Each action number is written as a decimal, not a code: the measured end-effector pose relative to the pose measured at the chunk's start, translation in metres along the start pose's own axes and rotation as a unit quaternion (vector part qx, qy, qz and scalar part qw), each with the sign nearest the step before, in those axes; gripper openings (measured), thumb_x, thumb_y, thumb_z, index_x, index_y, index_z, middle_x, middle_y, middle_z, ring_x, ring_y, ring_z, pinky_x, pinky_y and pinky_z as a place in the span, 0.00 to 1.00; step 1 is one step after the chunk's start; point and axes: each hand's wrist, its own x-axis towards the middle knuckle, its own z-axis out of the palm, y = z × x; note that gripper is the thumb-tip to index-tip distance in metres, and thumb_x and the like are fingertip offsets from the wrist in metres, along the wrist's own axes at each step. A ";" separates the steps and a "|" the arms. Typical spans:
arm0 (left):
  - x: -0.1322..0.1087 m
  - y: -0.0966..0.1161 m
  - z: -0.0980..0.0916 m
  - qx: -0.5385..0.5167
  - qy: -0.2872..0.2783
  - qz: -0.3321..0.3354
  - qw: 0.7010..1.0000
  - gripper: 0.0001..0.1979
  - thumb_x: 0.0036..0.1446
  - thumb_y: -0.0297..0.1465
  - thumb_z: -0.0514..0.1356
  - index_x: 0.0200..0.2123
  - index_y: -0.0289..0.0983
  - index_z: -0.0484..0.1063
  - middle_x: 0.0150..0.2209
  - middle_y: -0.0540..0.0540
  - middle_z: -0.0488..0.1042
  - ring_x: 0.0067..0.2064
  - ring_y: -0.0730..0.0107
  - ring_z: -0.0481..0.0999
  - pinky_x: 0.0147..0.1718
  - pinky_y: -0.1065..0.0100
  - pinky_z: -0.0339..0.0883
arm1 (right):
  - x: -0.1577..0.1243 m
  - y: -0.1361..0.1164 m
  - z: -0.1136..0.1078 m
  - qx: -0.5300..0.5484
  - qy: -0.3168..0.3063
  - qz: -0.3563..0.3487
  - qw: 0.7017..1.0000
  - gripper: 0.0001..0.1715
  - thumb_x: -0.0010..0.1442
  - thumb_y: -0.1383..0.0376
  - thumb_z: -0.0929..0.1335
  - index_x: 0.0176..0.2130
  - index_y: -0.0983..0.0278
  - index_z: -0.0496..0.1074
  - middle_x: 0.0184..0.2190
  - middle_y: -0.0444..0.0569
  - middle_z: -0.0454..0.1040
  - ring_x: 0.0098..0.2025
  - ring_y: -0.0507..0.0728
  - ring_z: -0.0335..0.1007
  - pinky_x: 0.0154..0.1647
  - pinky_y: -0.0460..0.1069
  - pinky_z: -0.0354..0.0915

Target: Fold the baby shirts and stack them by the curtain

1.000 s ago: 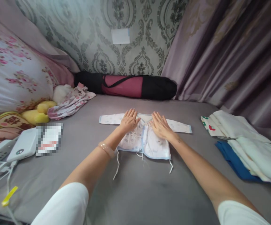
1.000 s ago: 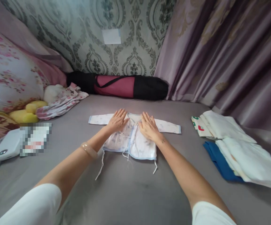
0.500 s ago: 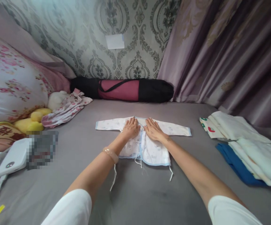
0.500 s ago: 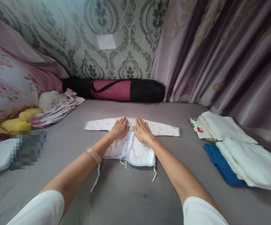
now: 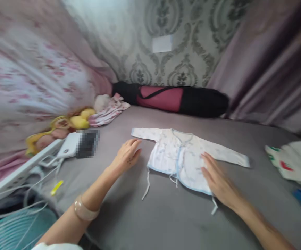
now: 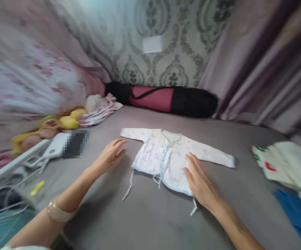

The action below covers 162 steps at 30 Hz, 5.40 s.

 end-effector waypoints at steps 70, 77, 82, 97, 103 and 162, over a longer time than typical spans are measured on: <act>-0.002 0.082 0.047 0.029 -0.157 0.130 0.979 0.29 0.68 0.46 0.41 0.61 0.33 0.61 0.63 0.34 0.62 0.65 0.54 0.60 0.63 0.48 0.51 | -0.005 -0.057 0.009 -0.081 -0.155 0.000 0.985 0.36 0.69 0.52 0.50 0.67 0.69 0.53 0.69 0.56 0.49 0.70 0.61 0.41 0.69 0.60 0.44; 0.085 0.086 0.062 0.046 -0.077 0.101 0.991 0.25 0.68 0.36 0.43 0.62 0.29 0.59 0.66 0.34 0.55 0.69 0.54 0.50 0.65 0.50 0.44 | 0.078 -0.047 0.007 -0.086 -0.063 0.024 0.994 0.35 0.69 0.56 0.49 0.67 0.72 0.52 0.69 0.59 0.47 0.71 0.61 0.38 0.69 0.61 0.39; 0.103 0.081 0.109 0.066 -0.138 0.051 0.987 0.28 0.68 0.38 0.41 0.65 0.28 0.55 0.67 0.34 0.53 0.69 0.53 0.49 0.65 0.51 0.44 | 0.104 -0.032 0.046 -0.086 -0.109 0.029 0.990 0.37 0.69 0.55 0.48 0.68 0.73 0.49 0.70 0.59 0.44 0.71 0.60 0.35 0.69 0.59 0.36; 0.121 0.034 0.088 0.042 -0.065 -0.020 0.997 0.30 0.68 0.41 0.38 0.65 0.27 0.55 0.67 0.32 0.53 0.69 0.53 0.48 0.65 0.51 0.45 | 0.102 0.009 0.018 -0.104 -0.043 0.112 0.987 0.39 0.68 0.54 0.47 0.68 0.75 0.45 0.70 0.59 0.41 0.71 0.61 0.32 0.69 0.61 0.33; 0.115 0.010 0.098 0.076 -0.164 -0.074 0.981 0.32 0.67 0.42 0.38 0.65 0.26 0.54 0.67 0.29 0.52 0.69 0.50 0.50 0.63 0.47 0.48 | 0.096 0.035 0.027 -0.118 -0.107 0.151 0.976 0.40 0.68 0.52 0.47 0.68 0.75 0.47 0.69 0.61 0.44 0.71 0.63 0.36 0.69 0.61 0.38; 0.168 0.165 0.135 -0.066 -0.304 0.163 0.936 0.45 0.55 0.50 0.55 0.67 0.30 0.45 0.69 0.30 0.42 0.70 0.48 0.38 0.65 0.48 0.36 | 0.056 0.105 -0.060 0.356 0.260 0.458 0.772 0.05 0.47 0.70 0.68 0.30 0.65 0.70 0.18 0.40 0.69 0.20 0.50 0.66 0.20 0.43 0.62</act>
